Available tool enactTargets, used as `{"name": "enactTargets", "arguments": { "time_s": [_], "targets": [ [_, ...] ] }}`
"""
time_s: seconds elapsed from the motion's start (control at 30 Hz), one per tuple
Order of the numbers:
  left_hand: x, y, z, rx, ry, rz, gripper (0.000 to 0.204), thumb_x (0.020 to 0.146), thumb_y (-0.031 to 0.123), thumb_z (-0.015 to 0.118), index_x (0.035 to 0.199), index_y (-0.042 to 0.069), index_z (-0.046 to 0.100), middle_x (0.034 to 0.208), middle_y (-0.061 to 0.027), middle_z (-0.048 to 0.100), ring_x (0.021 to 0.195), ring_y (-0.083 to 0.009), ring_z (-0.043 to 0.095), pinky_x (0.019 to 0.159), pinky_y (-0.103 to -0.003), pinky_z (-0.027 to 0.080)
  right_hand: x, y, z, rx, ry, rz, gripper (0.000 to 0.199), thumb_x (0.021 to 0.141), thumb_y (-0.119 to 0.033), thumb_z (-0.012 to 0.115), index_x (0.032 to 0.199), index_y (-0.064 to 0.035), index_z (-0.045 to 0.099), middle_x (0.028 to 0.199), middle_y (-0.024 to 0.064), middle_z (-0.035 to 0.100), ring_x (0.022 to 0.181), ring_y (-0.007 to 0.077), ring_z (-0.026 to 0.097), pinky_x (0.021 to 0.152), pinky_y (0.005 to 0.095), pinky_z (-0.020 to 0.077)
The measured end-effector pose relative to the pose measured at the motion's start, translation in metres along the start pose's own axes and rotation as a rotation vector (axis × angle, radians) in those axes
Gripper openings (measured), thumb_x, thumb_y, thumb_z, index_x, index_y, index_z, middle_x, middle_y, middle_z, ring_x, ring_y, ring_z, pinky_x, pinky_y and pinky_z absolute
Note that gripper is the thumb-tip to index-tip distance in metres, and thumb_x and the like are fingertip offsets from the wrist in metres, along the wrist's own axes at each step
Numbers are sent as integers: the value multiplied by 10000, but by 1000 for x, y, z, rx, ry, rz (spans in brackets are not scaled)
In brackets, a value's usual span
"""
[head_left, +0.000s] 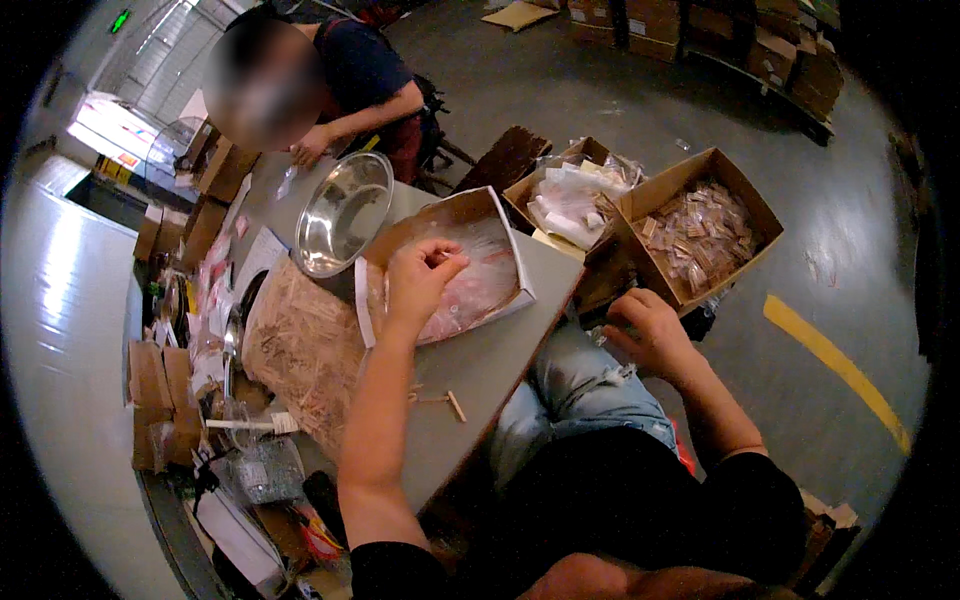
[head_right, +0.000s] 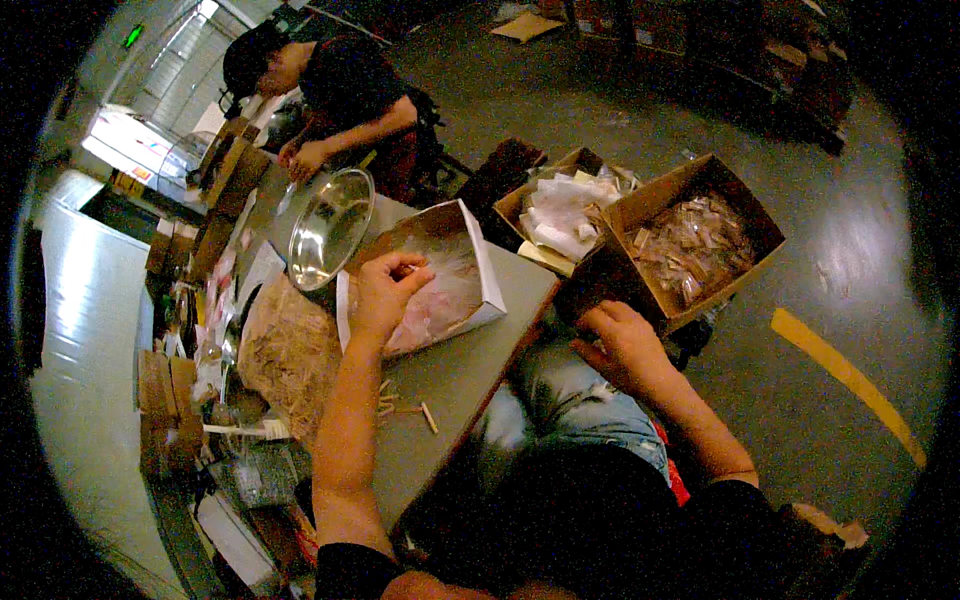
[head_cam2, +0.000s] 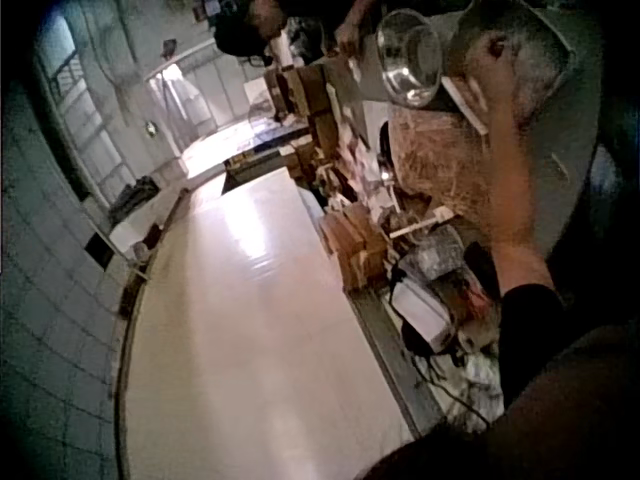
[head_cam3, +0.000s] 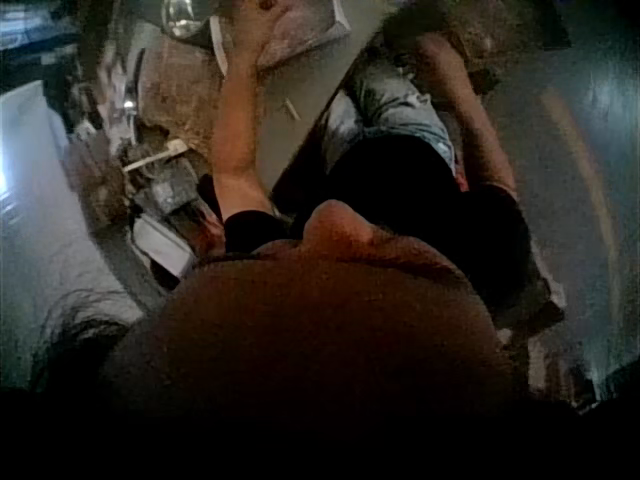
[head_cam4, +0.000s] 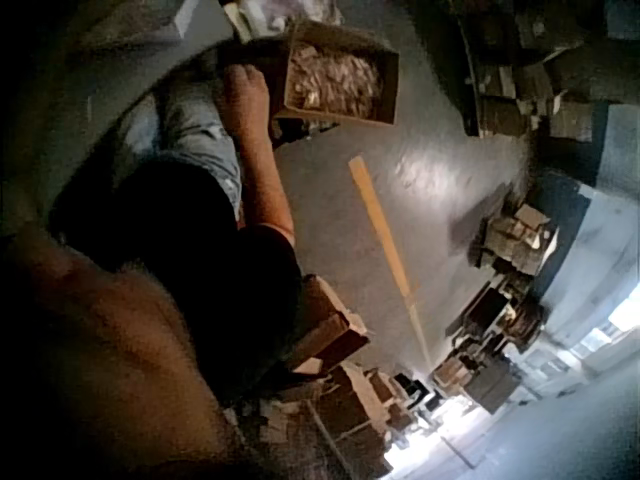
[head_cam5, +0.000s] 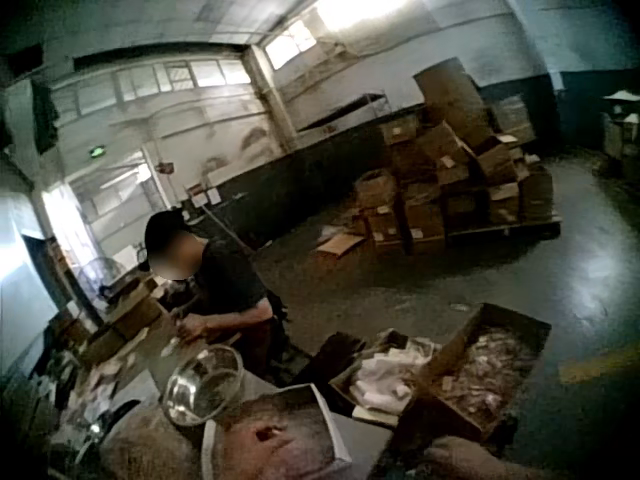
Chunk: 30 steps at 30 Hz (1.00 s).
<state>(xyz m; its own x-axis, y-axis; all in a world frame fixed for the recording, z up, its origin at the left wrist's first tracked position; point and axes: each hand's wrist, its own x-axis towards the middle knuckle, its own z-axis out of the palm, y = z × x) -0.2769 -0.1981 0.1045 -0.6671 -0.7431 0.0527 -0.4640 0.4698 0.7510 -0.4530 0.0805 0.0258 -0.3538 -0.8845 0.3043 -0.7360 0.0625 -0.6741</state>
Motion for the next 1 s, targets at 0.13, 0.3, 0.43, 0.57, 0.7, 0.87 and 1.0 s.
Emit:
{"name": "enactTargets", "arguments": {
  "time_s": [0.13,0.3,0.43,0.57,0.7,0.87,1.0],
  "targets": [
    [-15,-20,-15,-67,215,352,168,858,84,660,996,1,710,738,-46,627,670,-114,574,632,-241,461,9,-26,18,52,-151,-137,219,779,-190,704,917,-63,591,909,155,578,897,370,564,763,446,490],
    [-92,-14,-44,-280,241,28,102,859,71,661,905,-13,696,743,-37,640,666,-94,562,620,-232,456,25,-59,62,155,-277,-414,160,769,-97,668,924,-68,637,959,129,604,878,342,584,770,416,500],
    [-169,-34,-57,-533,351,68,126,813,113,731,816,18,649,744,-41,630,639,-118,557,589,-239,449,40,-84,99,96,-451,-581,235,779,-98,559,997,-82,645,1069,137,602,964,340,575,843,423,497],
    [-246,-72,-47,-741,470,-104,203,778,147,772,745,52,596,703,-45,588,602,-130,518,530,-261,409,55,-112,120,87,-485,-687,230,800,-114,534,1000,-86,643,1155,134,566,1062,332,532,905,408,473],
    [-316,-83,-14,-941,546,-220,240,781,176,771,710,57,576,674,-43,561,632,-141,516,560,-274,413,62,-127,131,9,-514,-717,233,799,-134,548,1006,-87,644,1191,132,549,1104,336,505,935,406,461],
    [-342,-96,19,-1164,409,-217,189,792,123,744,704,32,603,722,-76,595,682,-173,558,641,-293,463,57,-138,153,-31,-512,-646,254,794,-128,565,1035,-84,633,1131,132,586,1060,344,539,908,411,480],
    [-341,-81,17,-996,346,-353,159,788,86,729,712,25,603,847,-116,644,763,-206,602,688,-316,487,49,-160,162,-39,-505,-666,185,784,-83,567,962,-52,603,980,118,620,951,328,574,819,383,502]
  ]
}}
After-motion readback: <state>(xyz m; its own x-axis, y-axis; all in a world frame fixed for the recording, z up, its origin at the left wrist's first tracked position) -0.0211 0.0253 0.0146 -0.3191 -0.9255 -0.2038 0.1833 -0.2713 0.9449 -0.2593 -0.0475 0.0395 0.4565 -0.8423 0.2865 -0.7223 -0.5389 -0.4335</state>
